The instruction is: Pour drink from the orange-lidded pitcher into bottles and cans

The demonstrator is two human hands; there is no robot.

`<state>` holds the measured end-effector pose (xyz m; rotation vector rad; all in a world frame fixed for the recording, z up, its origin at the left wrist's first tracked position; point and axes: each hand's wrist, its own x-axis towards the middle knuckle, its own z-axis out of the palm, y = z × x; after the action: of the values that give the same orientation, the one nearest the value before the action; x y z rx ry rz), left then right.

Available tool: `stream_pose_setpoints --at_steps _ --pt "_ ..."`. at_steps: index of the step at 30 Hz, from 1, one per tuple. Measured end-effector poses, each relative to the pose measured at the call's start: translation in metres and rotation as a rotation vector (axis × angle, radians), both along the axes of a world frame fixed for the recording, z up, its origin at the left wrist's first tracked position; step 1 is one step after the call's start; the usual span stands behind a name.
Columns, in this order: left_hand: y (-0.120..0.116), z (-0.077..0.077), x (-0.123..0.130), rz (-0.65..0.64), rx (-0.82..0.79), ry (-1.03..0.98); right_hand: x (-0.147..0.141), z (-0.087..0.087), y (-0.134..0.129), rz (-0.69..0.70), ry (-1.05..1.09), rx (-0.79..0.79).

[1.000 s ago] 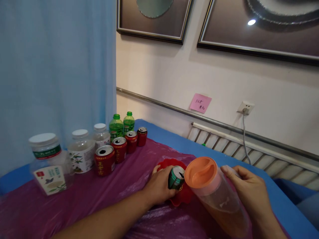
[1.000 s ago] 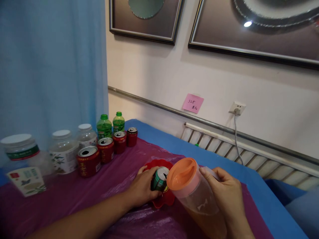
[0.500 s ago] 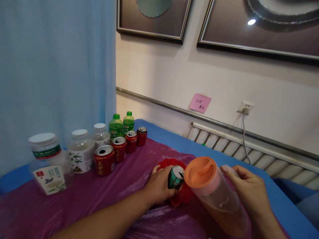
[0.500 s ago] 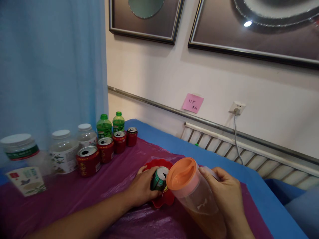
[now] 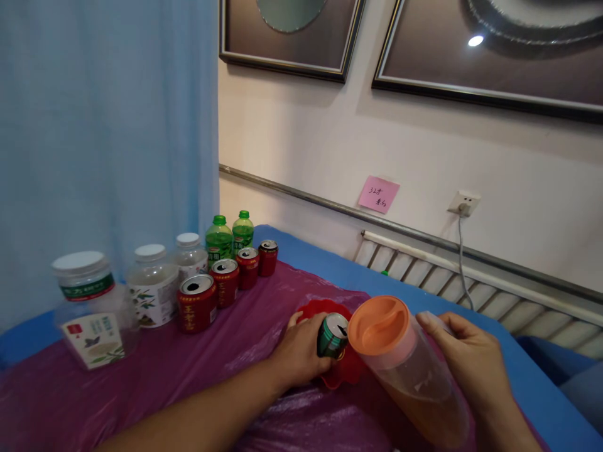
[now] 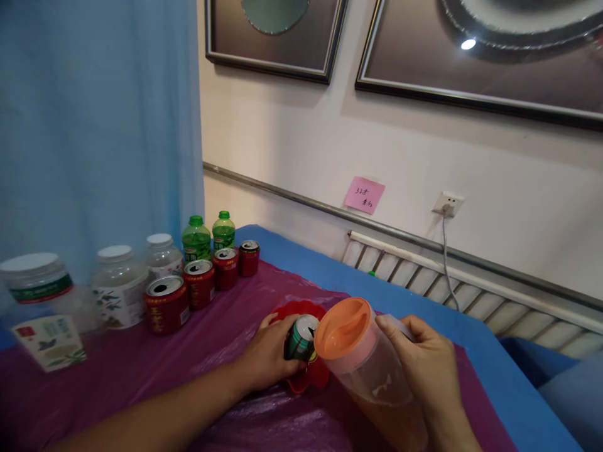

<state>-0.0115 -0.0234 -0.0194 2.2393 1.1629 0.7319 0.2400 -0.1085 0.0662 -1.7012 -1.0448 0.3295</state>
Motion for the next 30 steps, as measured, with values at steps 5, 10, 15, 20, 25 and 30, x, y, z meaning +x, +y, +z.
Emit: stream_pose_setpoints --at_steps 5,10,15,20,25,30 --pt "-0.0001 0.0014 -0.0005 -0.009 -0.005 -0.003 0.0010 -0.0020 -0.0001 0.009 -0.011 0.014" --pt "0.0001 0.0019 -0.0007 -0.012 -0.001 0.010 0.0008 -0.0025 -0.0004 0.017 -0.013 0.027" --pt "0.0004 0.0006 0.0000 -0.003 0.007 0.006 0.0012 -0.0018 0.0005 0.017 0.019 0.010" --pt "0.0001 0.0002 -0.0003 -0.010 0.000 -0.006 0.0026 -0.0026 0.0007 0.011 -0.005 0.000" --pt "0.0001 -0.0005 -0.0002 -0.008 0.010 0.009 0.0045 -0.0047 0.0008 0.005 -0.022 -0.001" --pt "0.0004 -0.0011 0.0002 0.001 0.014 0.006 0.0043 -0.0046 0.0009 0.001 -0.014 -0.003"
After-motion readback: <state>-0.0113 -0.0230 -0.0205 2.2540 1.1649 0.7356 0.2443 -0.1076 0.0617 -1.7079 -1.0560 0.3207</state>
